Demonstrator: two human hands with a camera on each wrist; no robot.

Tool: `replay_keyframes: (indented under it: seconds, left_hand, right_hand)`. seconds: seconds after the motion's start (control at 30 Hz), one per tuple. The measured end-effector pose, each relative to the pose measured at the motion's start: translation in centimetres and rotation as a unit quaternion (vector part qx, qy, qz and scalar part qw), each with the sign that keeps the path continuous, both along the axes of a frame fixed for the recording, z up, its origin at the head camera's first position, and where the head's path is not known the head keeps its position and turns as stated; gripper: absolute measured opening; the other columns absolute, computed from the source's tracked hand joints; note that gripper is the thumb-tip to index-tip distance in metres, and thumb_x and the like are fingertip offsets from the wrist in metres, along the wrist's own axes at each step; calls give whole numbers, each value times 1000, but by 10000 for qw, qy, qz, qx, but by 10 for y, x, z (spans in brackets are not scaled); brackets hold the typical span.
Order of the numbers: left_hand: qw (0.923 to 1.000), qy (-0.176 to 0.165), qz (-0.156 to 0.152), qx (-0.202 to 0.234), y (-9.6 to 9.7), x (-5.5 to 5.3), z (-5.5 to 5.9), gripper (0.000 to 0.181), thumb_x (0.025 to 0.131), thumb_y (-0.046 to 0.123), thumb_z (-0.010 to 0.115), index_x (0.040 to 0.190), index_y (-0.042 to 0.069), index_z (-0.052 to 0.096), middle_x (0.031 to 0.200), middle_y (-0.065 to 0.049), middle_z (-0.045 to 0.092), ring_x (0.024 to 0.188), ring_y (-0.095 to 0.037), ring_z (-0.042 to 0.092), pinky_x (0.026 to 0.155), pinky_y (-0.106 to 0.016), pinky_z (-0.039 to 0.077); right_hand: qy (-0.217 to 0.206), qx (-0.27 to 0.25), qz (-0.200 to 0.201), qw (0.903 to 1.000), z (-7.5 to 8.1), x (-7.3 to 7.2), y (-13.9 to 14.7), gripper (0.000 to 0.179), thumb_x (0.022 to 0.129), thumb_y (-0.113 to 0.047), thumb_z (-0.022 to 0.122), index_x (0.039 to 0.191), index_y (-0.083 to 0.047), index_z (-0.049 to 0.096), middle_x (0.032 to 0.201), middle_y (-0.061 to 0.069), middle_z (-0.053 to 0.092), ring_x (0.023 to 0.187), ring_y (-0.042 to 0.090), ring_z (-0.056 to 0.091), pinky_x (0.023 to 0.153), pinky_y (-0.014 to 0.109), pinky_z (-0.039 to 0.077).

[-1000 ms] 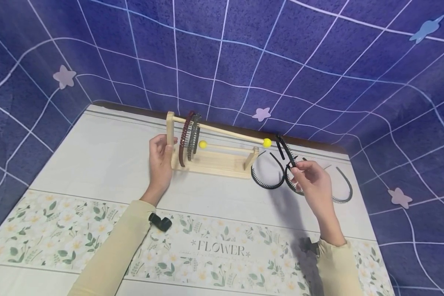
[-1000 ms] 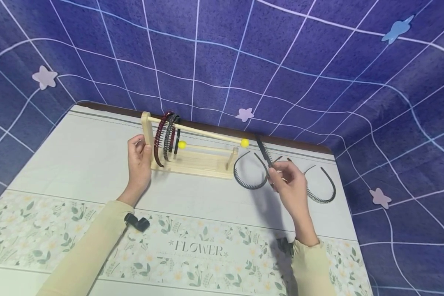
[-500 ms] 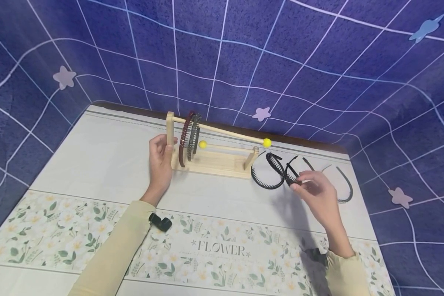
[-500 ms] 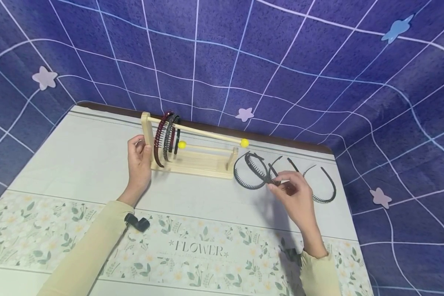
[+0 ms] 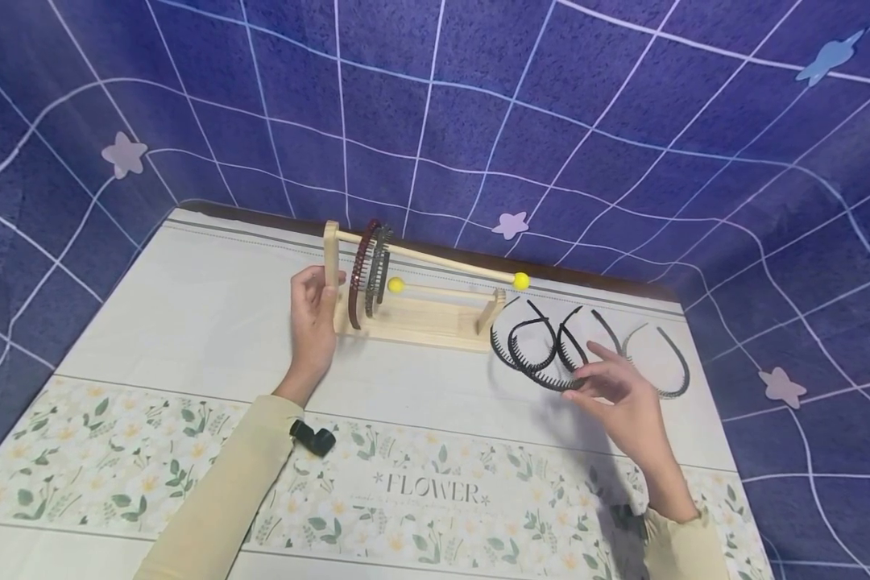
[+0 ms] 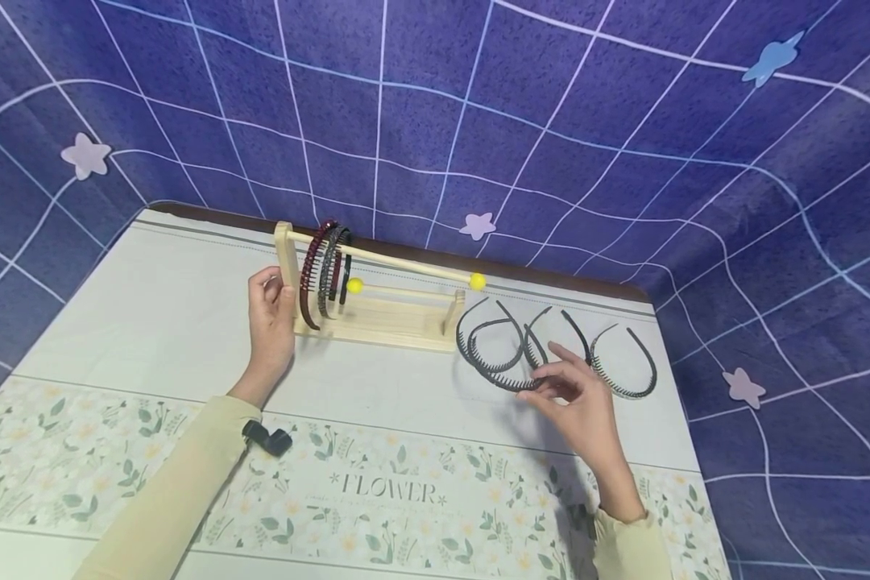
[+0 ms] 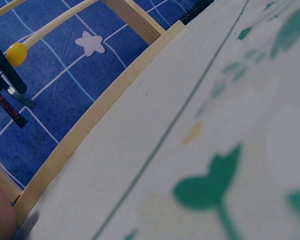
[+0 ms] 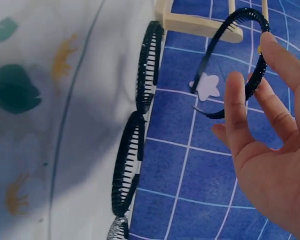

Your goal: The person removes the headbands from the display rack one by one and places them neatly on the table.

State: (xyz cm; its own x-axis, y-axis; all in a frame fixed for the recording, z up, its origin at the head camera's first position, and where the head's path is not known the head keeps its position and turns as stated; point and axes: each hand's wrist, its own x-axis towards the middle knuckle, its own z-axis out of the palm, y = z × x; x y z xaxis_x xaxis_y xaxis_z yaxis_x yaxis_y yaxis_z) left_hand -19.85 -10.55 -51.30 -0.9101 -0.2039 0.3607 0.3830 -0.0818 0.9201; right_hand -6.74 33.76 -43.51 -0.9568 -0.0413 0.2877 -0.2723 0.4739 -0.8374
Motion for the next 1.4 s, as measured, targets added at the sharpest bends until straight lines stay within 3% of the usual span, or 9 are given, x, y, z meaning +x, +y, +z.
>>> replay_keyframes:
  seconds: [0.17, 0.43, 0.6, 0.77, 1.0, 1.07, 1.3, 1.4]
  left_hand:
    - [10000, -10, -8, 34, 0, 1, 1, 30, 119, 14, 48, 149, 10, 44, 143, -31, 62, 142, -39, 58, 125, -36, 44]
    - [10000, -24, -24, -16, -1, 2, 1, 31, 119, 16, 48, 149, 10, 43, 144, -30, 61, 143, -39, 58, 128, -38, 42]
    - [10000, 26, -25, -5, -1, 1, 0, 31, 119, 16, 49, 149, 10, 44, 143, -30, 62, 142, -37, 58, 126, -37, 43]
    - [10000, 8, -1, -4, -1, 1, -1, 30, 119, 16, 49, 148, 10, 45, 143, -30, 63, 142, -39, 58, 125, -37, 44]
    - [10000, 37, -1, -48, 0, 1, -2, 31, 119, 18, 49, 149, 11, 45, 141, -20, 65, 142, -38, 59, 124, -35, 45]
    - [10000, 55, -2, -47, 0, 1, -2, 31, 119, 18, 49, 149, 11, 45, 141, -19, 66, 142, -35, 59, 123, -35, 45]
    - [10000, 60, 9, -58, 0, 0, -1, 31, 119, 17, 49, 149, 11, 45, 141, -22, 65, 138, -24, 61, 122, -36, 46]
    - [10000, 34, 7, -69, 0, 0, -1, 31, 119, 17, 49, 149, 12, 45, 142, -21, 65, 139, -22, 61, 123, -36, 46]
  right_hand:
    - [2, -109, 104, 9999, -8, 3, 2, 37, 73, 23, 91, 105, 11, 77, 153, 36, 59, 84, 4, 77, 84, 21, 65]
    - [26, -139, 269, 9995, -15, 7, 5, 38, 69, 25, 92, 101, 11, 76, 152, 34, 60, 90, 6, 77, 87, 24, 65]
    - [-2, -24, 380, 9993, -20, 12, 5, 39, 69, 21, 94, 101, 6, 77, 154, 29, 61, 102, 4, 75, 90, 21, 63]
    - [-21, 416, 581, 9974, -25, 17, 5, 41, 70, 12, 99, 101, -6, 80, 156, 21, 62, 115, 7, 71, 88, 21, 61]
    - [-127, 840, 783, 9933, -33, 25, 7, 43, 67, 4, 103, 98, -15, 80, 155, 12, 65, 138, 10, 61, 94, 18, 55]
    - [-135, 920, 806, 9924, -33, 28, 7, 42, 67, 2, 104, 97, -15, 80, 154, 12, 65, 139, 10, 60, 97, 16, 53]
    - [-132, 1274, 958, 9871, -34, 36, 6, 44, 65, -6, 105, 95, -23, 79, 151, 11, 65, 115, 18, 68, 110, 12, 43]
    - [-194, 1432, 1030, 9841, -35, 37, 6, 43, 64, -11, 106, 94, -26, 79, 151, 10, 65, 119, 25, 67, 113, 13, 41]
